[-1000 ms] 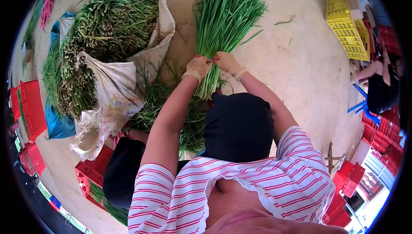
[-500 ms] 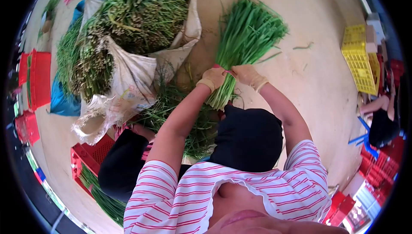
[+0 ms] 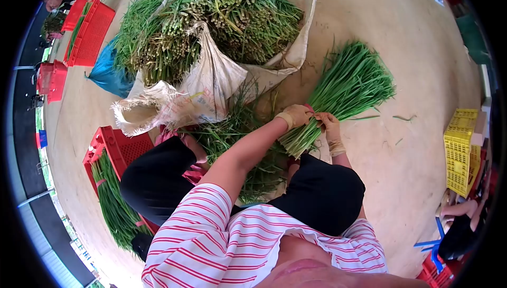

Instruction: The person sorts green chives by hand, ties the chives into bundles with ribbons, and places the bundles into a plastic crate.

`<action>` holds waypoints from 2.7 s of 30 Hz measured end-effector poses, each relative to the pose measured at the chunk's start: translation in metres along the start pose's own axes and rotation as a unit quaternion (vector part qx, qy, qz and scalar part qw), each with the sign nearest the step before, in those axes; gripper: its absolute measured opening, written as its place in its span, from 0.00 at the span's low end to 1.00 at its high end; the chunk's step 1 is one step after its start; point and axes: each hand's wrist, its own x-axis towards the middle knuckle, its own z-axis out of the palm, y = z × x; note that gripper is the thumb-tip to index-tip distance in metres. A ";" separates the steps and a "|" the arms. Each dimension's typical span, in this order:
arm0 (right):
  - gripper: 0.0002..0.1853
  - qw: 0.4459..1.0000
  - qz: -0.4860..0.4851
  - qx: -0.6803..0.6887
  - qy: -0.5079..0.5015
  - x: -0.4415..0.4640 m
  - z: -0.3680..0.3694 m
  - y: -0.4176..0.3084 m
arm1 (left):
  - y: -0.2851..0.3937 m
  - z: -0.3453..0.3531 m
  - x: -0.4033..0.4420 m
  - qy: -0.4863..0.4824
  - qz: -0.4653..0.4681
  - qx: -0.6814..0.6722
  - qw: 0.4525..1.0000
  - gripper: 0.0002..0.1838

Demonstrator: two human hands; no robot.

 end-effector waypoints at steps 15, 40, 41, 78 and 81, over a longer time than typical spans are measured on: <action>0.05 0.987 -0.069 -0.133 -0.053 0.010 0.011 -0.007 | -0.003 -0.002 0.029 0.046 0.049 -0.050 0.997 0.10; 0.07 0.990 0.013 -0.050 -0.130 0.017 0.001 -0.020 | -0.027 0.026 0.023 0.147 0.132 -0.120 0.973 0.09; 0.07 0.990 0.014 -0.050 -0.128 0.014 0.007 -0.019 | -0.029 0.028 0.023 0.146 0.132 -0.121 0.973 0.09; 0.13 0.883 -0.142 -0.399 0.204 -0.027 0.003 0.024 | 0.001 -0.025 0.036 0.072 0.131 0.202 0.968 0.14; 0.22 0.936 0.035 0.052 0.346 -0.011 -0.022 0.058 | -0.018 -0.026 0.055 0.059 0.009 0.083 0.995 0.41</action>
